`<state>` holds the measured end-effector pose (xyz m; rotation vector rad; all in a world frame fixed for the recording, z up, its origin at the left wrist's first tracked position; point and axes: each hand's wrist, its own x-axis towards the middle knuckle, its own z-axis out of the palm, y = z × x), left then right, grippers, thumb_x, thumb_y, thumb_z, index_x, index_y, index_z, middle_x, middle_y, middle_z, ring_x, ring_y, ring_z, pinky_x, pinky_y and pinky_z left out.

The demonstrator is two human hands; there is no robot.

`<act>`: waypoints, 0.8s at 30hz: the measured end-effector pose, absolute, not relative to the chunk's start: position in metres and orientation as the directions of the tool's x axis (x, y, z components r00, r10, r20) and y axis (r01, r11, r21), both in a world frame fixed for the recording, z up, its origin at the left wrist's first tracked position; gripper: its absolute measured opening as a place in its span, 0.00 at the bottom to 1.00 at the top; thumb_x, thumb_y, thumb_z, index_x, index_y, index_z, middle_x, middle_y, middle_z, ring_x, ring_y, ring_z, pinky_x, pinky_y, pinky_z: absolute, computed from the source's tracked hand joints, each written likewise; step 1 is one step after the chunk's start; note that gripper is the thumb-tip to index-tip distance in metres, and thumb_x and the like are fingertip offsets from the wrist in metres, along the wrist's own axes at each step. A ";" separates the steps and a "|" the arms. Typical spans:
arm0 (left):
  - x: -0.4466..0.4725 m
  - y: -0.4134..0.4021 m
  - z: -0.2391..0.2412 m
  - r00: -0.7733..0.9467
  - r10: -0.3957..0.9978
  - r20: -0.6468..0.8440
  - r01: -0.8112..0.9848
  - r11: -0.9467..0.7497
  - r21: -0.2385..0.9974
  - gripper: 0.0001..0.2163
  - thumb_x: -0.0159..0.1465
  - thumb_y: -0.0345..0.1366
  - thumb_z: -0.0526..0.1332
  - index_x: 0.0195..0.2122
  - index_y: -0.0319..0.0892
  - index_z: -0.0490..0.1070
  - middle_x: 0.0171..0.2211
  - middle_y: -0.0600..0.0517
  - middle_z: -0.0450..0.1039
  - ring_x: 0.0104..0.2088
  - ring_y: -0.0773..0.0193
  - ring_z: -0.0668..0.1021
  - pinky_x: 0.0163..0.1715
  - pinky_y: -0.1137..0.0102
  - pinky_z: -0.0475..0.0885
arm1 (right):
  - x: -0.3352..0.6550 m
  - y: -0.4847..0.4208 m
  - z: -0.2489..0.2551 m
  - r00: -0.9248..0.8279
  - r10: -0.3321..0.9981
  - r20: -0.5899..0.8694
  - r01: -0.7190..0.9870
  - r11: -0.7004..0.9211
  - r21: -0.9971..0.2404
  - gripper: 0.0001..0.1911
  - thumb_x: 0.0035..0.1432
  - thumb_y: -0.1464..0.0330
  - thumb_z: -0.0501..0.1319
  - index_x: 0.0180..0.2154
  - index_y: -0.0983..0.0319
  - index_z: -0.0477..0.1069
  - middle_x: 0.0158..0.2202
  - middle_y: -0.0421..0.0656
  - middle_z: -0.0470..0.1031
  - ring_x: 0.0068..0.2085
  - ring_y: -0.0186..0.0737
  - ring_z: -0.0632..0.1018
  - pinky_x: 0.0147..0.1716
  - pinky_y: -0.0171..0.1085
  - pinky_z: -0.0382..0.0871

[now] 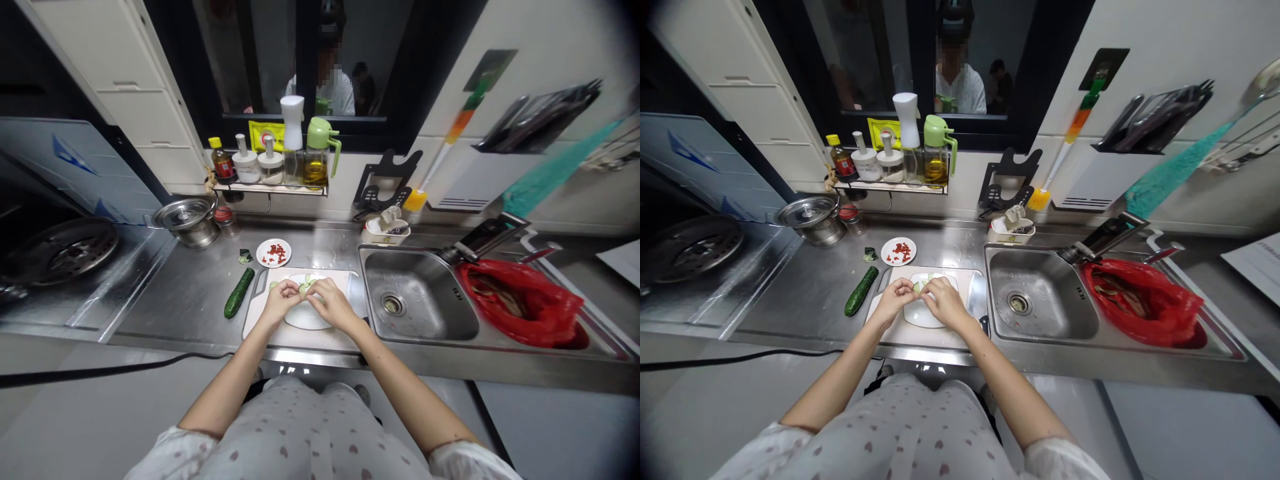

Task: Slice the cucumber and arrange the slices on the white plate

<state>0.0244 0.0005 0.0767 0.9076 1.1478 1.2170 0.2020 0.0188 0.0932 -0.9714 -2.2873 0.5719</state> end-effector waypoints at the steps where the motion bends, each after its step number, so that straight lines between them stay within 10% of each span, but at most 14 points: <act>1: 0.024 0.002 0.076 -0.013 0.989 -0.150 -0.204 0.144 0.968 0.16 0.43 0.35 0.72 0.29 0.40 0.67 0.22 0.60 0.68 0.24 0.74 0.70 0.29 0.76 0.64 | 0.202 0.019 0.093 -0.567 0.757 0.325 0.501 0.630 -0.593 0.07 0.65 0.67 0.56 0.37 0.60 0.72 0.37 0.45 0.73 0.43 0.44 0.68 0.44 0.42 0.63; 24: 0.030 0.007 0.029 0.098 0.985 -0.144 -0.119 0.155 0.981 0.17 0.41 0.36 0.73 0.30 0.39 0.69 0.21 0.59 0.67 0.22 0.75 0.69 0.26 0.77 0.64 | 0.210 0.034 0.045 -0.538 0.842 -0.037 0.495 0.280 -0.823 0.07 0.54 0.72 0.58 0.28 0.63 0.74 0.30 0.42 0.78 0.32 0.36 0.74 0.34 0.32 0.64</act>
